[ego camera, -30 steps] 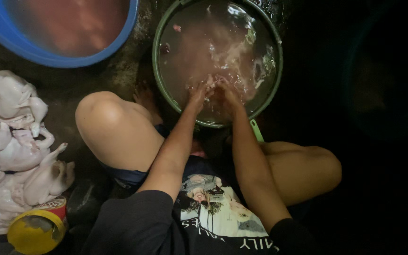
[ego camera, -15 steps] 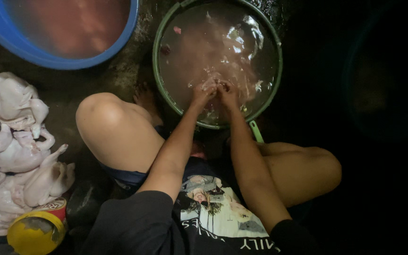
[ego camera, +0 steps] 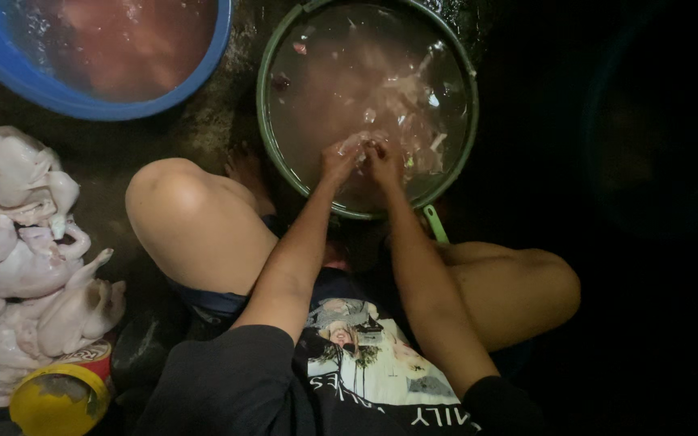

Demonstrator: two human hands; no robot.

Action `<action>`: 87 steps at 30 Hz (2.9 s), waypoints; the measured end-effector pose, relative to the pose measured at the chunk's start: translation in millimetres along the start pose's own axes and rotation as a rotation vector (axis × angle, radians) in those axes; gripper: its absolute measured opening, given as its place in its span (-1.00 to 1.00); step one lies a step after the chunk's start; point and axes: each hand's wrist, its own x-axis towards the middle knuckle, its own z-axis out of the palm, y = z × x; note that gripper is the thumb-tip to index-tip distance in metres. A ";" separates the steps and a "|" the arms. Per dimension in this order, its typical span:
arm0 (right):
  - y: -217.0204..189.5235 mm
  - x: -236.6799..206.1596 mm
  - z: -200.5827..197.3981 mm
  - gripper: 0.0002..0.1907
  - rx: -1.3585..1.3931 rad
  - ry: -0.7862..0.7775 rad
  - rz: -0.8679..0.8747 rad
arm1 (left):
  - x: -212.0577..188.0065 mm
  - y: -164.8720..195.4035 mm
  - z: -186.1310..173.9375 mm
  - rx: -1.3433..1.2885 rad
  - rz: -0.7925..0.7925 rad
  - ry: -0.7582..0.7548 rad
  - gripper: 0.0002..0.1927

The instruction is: The person sits on the floor and washes chicken pieces by hand in a large basin of bloody water, rubbing and turning each piece before setting it aside. Whole plucked chickens are piled on the floor beside the basin and a blue basin of bloody water sits nearby.

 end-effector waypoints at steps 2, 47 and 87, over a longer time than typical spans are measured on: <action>-3.2 -2.0 0.4 -0.70 -0.156 0.054 0.046 | 4.4 -3.0 0.6 -0.016 -0.008 -0.025 -0.73; -8.6 33.8 -33.3 -0.65 0.499 -0.478 0.461 | 2.5 -1.7 16.0 -0.351 -0.153 -0.097 -0.74; -25.5 14.6 -30.2 -0.48 0.783 -0.203 0.466 | 2.4 -6.7 15.4 -0.043 -0.029 -0.103 -0.50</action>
